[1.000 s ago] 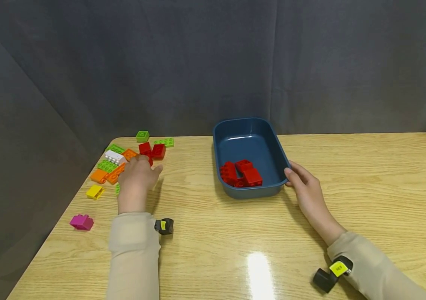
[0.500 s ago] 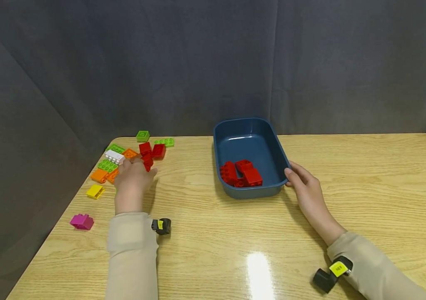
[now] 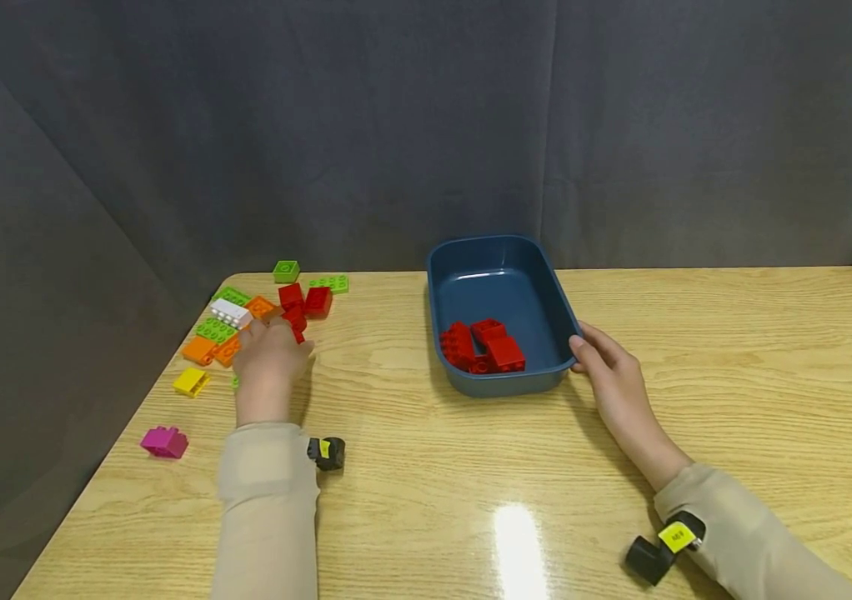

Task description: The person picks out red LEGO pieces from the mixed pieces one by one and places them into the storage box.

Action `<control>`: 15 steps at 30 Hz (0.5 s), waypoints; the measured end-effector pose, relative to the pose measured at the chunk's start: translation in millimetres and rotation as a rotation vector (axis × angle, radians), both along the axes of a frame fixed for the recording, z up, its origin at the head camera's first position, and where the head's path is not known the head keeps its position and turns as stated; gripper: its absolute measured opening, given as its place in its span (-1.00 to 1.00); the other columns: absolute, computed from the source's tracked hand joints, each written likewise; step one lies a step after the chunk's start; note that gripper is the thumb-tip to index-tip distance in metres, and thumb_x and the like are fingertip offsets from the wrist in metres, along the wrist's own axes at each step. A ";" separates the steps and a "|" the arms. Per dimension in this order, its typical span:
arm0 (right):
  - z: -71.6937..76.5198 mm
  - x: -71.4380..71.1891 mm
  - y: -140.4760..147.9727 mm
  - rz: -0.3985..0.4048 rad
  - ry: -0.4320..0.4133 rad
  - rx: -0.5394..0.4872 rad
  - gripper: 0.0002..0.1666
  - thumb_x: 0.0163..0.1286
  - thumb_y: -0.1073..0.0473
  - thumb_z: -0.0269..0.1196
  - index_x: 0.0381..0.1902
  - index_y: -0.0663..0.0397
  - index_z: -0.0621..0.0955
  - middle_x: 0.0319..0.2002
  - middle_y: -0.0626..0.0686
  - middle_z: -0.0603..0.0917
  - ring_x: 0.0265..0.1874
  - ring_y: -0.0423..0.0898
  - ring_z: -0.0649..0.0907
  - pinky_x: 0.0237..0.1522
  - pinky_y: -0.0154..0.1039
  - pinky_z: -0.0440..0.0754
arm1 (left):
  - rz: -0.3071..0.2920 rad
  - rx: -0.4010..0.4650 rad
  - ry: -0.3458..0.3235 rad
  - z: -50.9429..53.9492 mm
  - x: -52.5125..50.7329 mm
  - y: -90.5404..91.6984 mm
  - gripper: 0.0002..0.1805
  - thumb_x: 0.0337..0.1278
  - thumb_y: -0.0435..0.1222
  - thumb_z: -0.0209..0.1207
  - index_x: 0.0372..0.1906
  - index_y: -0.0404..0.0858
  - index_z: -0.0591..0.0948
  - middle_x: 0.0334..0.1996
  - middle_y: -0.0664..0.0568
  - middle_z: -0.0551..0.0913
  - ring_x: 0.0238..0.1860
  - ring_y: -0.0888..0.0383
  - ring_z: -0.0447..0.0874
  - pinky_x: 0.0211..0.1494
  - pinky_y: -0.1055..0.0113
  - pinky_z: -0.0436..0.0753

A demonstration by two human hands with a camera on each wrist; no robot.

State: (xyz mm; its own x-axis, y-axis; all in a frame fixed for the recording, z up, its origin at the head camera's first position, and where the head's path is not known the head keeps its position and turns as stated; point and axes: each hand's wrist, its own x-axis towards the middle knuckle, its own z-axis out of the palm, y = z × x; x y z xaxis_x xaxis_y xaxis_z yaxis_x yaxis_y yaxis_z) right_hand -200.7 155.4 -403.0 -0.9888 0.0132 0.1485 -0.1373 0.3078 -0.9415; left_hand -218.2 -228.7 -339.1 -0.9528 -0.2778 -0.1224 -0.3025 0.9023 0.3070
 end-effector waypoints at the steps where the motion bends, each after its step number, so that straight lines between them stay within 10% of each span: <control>1: 0.0 -0.1 0.2 -0.001 0.002 -0.002 -0.31 0.57 -0.16 -0.01 0.46 0.15 0.34 0.30 0.21 0.48 -0.20 -0.39 0.57 0.00 -0.48 0.48 | -0.001 -0.004 0.004 -0.2 -0.4 0.5 -0.35 0.41 -0.14 0.10 0.30 -0.60 0.29 0.19 -0.53 0.26 0.20 -0.40 0.19 0.14 -0.27 0.44; 15: -0.5 -0.3 2.5 0.000 0.004 -0.012 -0.32 0.57 -0.15 0.00 0.46 0.13 0.34 0.32 0.20 0.46 -0.19 -0.40 0.58 -0.02 -0.49 0.49 | -0.019 0.042 0.002 -1.1 -3.9 7.1 -0.64 0.34 -0.38 0.04 0.13 -0.52 0.45 0.12 -0.46 0.40 0.07 -0.37 0.41 0.07 -0.21 0.50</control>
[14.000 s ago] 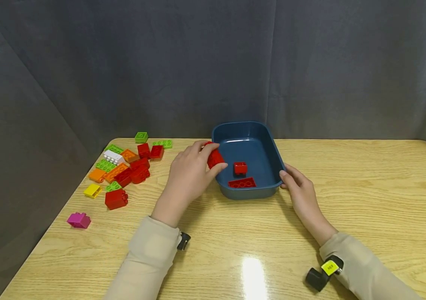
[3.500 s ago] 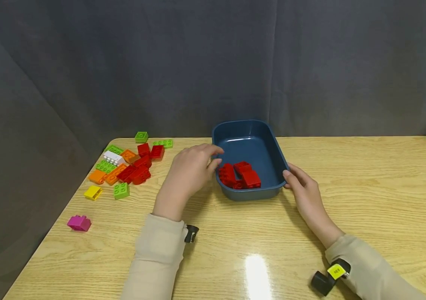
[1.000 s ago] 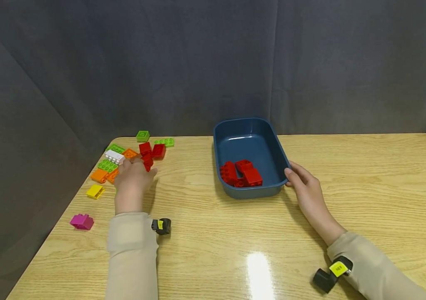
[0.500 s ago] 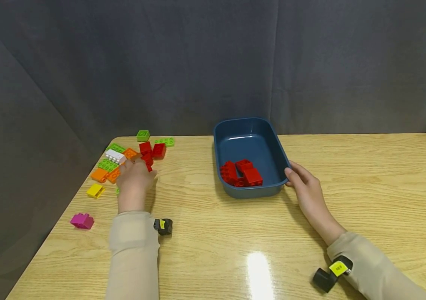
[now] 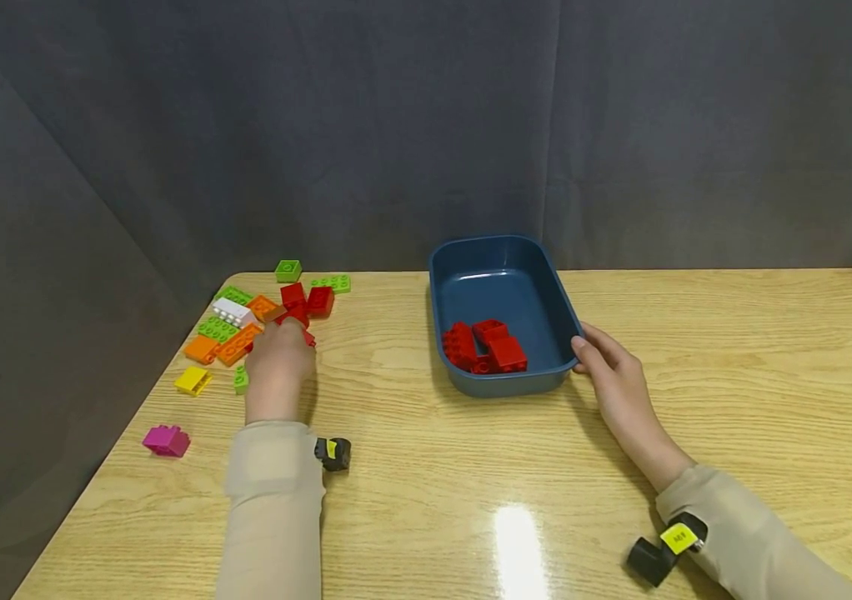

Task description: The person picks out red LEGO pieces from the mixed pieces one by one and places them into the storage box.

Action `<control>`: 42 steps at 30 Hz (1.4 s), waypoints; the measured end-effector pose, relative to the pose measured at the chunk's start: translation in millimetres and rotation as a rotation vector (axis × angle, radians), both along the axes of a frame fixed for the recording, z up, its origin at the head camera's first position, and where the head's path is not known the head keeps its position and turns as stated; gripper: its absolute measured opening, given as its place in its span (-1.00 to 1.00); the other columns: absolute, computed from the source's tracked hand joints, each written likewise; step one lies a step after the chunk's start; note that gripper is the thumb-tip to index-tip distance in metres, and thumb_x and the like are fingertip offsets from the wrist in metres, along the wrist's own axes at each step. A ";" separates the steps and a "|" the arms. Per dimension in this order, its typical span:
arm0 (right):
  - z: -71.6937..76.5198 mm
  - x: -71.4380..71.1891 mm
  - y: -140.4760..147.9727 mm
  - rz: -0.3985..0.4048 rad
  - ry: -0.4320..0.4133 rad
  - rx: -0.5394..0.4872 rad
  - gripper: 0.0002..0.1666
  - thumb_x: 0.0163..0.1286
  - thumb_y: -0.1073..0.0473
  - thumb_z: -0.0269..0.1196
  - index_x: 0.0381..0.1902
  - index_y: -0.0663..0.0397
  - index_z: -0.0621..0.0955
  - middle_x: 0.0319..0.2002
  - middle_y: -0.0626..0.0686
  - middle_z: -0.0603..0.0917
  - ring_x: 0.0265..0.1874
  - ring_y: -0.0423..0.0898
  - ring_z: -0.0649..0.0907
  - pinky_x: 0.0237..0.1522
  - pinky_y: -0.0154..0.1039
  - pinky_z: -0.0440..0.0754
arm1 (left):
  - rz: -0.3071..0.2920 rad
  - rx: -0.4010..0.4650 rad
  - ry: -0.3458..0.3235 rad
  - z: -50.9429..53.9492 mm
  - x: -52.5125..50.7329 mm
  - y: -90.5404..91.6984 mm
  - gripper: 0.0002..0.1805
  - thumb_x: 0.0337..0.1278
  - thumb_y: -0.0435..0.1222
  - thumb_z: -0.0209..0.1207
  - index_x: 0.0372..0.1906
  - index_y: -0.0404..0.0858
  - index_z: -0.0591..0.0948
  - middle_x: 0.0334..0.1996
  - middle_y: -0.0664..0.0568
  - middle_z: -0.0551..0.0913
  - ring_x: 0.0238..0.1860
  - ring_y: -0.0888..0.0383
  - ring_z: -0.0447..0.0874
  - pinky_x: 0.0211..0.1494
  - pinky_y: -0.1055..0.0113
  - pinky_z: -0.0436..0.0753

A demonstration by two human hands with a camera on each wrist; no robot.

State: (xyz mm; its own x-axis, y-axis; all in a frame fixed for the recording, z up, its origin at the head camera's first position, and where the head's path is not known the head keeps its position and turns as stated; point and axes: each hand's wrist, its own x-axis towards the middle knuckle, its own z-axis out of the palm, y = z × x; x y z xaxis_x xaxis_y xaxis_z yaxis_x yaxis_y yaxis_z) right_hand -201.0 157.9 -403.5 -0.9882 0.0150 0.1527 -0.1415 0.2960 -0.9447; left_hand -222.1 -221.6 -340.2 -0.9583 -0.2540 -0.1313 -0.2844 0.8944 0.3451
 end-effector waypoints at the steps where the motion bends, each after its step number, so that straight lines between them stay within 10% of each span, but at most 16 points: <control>1: -0.1 0.0 0.0 -0.001 0.001 0.000 -0.32 0.57 -0.15 0.00 0.46 0.13 0.35 0.32 0.20 0.46 -0.19 -0.40 0.58 -0.02 -0.49 0.49 | -0.001 0.001 -0.005 0.0 -0.1 0.1 -0.64 0.34 -0.38 0.04 0.13 -0.52 0.45 0.11 -0.46 0.40 0.07 -0.37 0.41 0.07 -0.21 0.50; 10: -0.4 0.0 -0.2 0.004 0.006 -0.014 -0.33 0.57 -0.14 0.00 0.45 0.14 0.35 0.32 0.20 0.46 -0.19 -0.39 0.58 -0.02 -0.49 0.49 | -0.028 -0.020 0.005 -0.5 1.1 2.0 -0.73 0.26 -0.46 0.07 0.02 -0.47 0.51 -0.08 -0.39 0.58 -0.17 -0.27 0.57 -0.06 -0.10 0.58; 42: -0.2 0.5 0.1 0.009 0.002 -0.007 -0.32 0.57 -0.14 -0.01 0.46 0.14 0.33 0.33 0.21 0.45 -0.18 -0.40 0.57 -0.02 -0.49 0.49 | 0.040 -0.002 0.209 12.6 0.3 22.2 -0.47 0.30 -0.22 0.24 0.32 -0.27 0.47 0.13 -0.34 0.59 0.01 -0.26 0.57 0.04 -0.22 0.42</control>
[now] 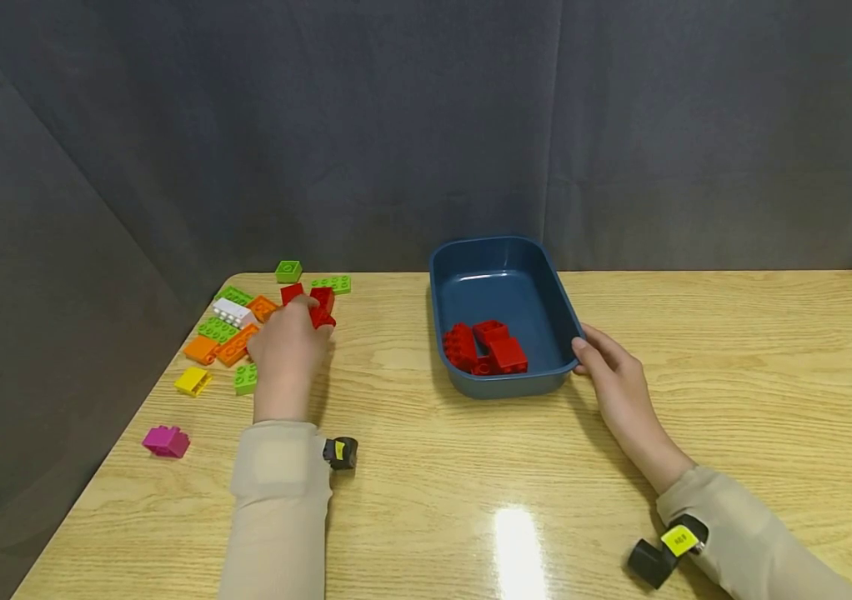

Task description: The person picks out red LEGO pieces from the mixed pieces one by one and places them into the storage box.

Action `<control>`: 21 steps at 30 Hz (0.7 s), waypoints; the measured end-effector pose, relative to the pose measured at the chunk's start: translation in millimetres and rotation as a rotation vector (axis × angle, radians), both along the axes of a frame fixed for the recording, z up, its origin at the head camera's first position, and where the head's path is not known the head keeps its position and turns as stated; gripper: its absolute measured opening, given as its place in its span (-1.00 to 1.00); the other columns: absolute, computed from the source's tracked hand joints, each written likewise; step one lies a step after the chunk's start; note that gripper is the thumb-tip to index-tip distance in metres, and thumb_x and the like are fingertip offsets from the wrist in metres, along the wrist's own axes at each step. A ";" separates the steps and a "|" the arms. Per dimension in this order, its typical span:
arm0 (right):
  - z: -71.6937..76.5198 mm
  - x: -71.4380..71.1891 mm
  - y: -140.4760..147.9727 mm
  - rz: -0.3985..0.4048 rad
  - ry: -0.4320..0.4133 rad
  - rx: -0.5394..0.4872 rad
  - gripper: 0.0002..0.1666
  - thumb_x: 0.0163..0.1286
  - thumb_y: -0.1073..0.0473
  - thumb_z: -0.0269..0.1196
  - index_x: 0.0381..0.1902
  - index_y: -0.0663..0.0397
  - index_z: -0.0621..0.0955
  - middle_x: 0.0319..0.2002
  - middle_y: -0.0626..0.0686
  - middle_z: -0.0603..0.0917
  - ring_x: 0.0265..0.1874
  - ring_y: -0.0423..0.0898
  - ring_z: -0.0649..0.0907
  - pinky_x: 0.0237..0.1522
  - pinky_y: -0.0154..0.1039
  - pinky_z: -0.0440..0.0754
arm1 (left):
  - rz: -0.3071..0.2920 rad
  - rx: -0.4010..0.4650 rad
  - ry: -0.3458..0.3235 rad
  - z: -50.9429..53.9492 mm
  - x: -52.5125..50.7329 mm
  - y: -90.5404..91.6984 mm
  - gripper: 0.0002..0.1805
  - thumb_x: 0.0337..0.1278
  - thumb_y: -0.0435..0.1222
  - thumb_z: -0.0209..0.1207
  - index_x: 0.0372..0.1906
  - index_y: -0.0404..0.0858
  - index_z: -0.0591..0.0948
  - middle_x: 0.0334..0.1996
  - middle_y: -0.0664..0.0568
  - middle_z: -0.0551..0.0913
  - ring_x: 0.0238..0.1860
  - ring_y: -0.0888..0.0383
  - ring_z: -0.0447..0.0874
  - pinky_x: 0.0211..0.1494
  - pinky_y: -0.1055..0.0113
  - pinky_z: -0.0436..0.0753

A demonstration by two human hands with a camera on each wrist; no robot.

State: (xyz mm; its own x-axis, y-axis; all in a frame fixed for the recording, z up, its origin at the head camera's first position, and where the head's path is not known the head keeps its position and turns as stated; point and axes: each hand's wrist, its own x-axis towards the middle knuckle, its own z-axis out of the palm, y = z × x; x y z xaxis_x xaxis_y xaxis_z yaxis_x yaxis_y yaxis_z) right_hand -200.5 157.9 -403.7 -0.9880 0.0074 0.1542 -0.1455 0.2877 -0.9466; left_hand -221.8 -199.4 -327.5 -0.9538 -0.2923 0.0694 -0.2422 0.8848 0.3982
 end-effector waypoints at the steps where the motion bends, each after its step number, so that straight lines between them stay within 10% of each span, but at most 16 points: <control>1: -0.1 0.0 0.0 0.000 -0.001 -0.001 -0.32 0.57 -0.14 -0.01 0.46 0.15 0.33 0.33 0.21 0.45 -0.18 -0.40 0.57 -0.02 -0.50 0.49 | 0.001 -0.006 0.002 1.6 0.3 1.4 -0.47 0.30 -0.21 0.24 0.32 -0.27 0.47 0.13 -0.34 0.58 0.01 -0.26 0.57 0.03 -0.22 0.43; 21: -0.2 -0.6 2.8 -0.004 -0.015 0.023 -0.31 0.57 -0.17 -0.02 0.47 0.11 0.33 0.34 0.20 0.45 -0.18 -0.39 0.57 0.01 -0.47 0.47 | -0.021 -0.124 0.079 15.6 0.3 26.9 -0.50 0.27 -0.21 0.27 0.27 -0.22 0.50 0.12 -0.25 0.62 -0.04 -0.28 0.62 0.02 -0.18 0.51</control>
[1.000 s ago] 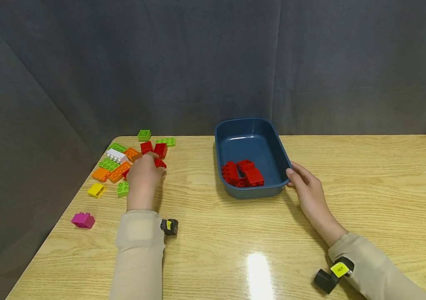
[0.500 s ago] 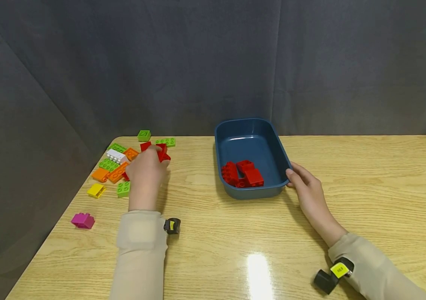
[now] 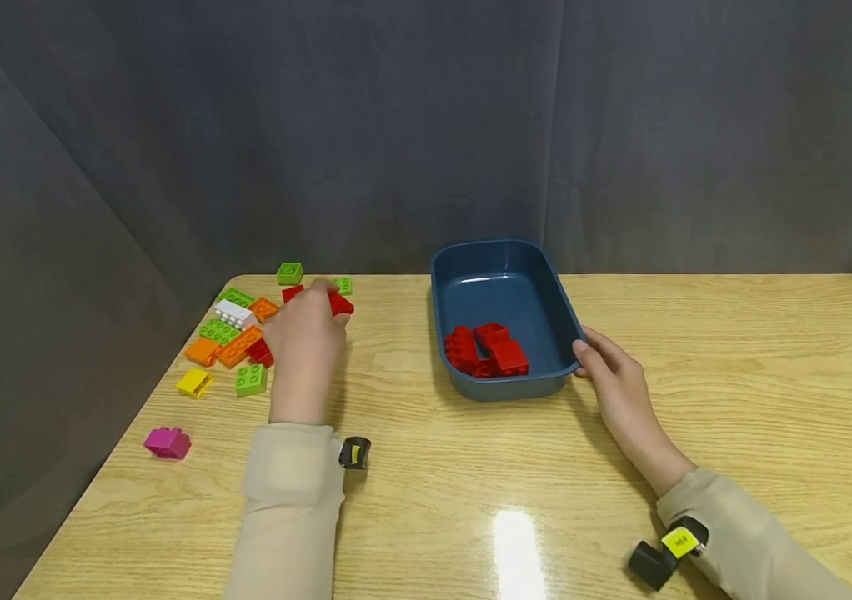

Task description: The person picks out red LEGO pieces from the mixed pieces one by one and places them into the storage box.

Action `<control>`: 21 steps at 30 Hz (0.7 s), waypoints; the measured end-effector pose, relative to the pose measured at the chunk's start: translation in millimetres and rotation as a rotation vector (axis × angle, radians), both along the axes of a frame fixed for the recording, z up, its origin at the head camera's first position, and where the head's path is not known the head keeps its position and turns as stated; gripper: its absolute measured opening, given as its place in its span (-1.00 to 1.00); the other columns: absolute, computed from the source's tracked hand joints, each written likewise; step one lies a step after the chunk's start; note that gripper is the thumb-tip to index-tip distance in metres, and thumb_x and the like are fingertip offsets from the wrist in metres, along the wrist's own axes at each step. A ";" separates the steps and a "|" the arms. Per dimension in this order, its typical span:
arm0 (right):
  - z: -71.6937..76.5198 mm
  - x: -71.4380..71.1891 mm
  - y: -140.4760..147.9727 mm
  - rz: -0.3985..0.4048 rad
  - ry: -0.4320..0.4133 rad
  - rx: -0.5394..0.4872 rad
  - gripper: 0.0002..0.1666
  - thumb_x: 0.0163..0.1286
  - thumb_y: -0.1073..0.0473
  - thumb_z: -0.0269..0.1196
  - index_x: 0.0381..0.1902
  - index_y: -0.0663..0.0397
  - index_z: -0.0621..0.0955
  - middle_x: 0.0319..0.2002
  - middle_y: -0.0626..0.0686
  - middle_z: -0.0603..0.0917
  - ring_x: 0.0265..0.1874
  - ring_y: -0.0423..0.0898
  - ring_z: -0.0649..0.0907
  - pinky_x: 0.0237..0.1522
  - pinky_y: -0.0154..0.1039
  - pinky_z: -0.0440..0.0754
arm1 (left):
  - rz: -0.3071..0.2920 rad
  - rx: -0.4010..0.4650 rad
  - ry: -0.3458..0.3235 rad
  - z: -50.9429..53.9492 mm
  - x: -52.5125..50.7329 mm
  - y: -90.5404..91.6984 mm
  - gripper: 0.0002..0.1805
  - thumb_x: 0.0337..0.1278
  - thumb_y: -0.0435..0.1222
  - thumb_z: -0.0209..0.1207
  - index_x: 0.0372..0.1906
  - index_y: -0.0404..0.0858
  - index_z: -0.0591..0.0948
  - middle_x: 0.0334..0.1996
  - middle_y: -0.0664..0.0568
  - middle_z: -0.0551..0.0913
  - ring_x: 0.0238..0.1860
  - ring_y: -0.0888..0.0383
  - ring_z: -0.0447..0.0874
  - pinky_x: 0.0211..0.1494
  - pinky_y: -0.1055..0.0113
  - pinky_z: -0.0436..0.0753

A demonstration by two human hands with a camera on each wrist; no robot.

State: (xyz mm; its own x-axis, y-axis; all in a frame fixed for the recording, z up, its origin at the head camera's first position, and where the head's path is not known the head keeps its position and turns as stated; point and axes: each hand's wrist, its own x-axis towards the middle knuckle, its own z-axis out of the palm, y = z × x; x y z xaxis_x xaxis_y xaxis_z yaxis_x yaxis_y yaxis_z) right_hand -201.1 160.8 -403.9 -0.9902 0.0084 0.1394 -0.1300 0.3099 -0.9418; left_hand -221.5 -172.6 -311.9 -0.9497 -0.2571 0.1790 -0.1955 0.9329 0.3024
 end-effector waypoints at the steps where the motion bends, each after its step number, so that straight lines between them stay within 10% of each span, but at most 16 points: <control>1: 0.0 -0.2 0.2 -0.002 0.002 0.002 -0.31 0.57 -0.17 -0.02 0.47 0.11 0.33 0.34 0.20 0.45 -0.19 -0.39 0.57 0.00 -0.47 0.47 | -0.005 -0.010 0.013 -0.1 -0.3 1.5 -0.51 0.27 -0.21 0.27 0.27 -0.21 0.51 0.11 -0.24 0.62 -0.05 -0.28 0.63 0.01 -0.17 0.52; 21: -0.6 -2.0 0.3 0.003 0.019 -0.019 -0.32 0.57 -0.15 0.00 0.46 0.13 0.34 0.32 0.21 0.47 -0.18 -0.39 0.57 0.00 -0.47 0.49 | -0.130 -0.043 0.181 4.1 5.8 31.3 -0.56 0.21 -0.30 0.31 0.21 -0.21 0.58 0.07 -0.16 0.66 -0.07 -0.20 0.64 -0.06 -0.07 0.57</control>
State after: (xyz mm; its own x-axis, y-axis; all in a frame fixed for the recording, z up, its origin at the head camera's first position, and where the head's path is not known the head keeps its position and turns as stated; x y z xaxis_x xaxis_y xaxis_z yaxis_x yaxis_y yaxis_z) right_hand -203.0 161.1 -404.5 -0.9874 0.0081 0.1581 -0.1489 0.2912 -0.9450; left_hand -215.7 -141.3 -307.8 -0.9256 -0.1231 0.3579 -0.0190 0.9595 0.2810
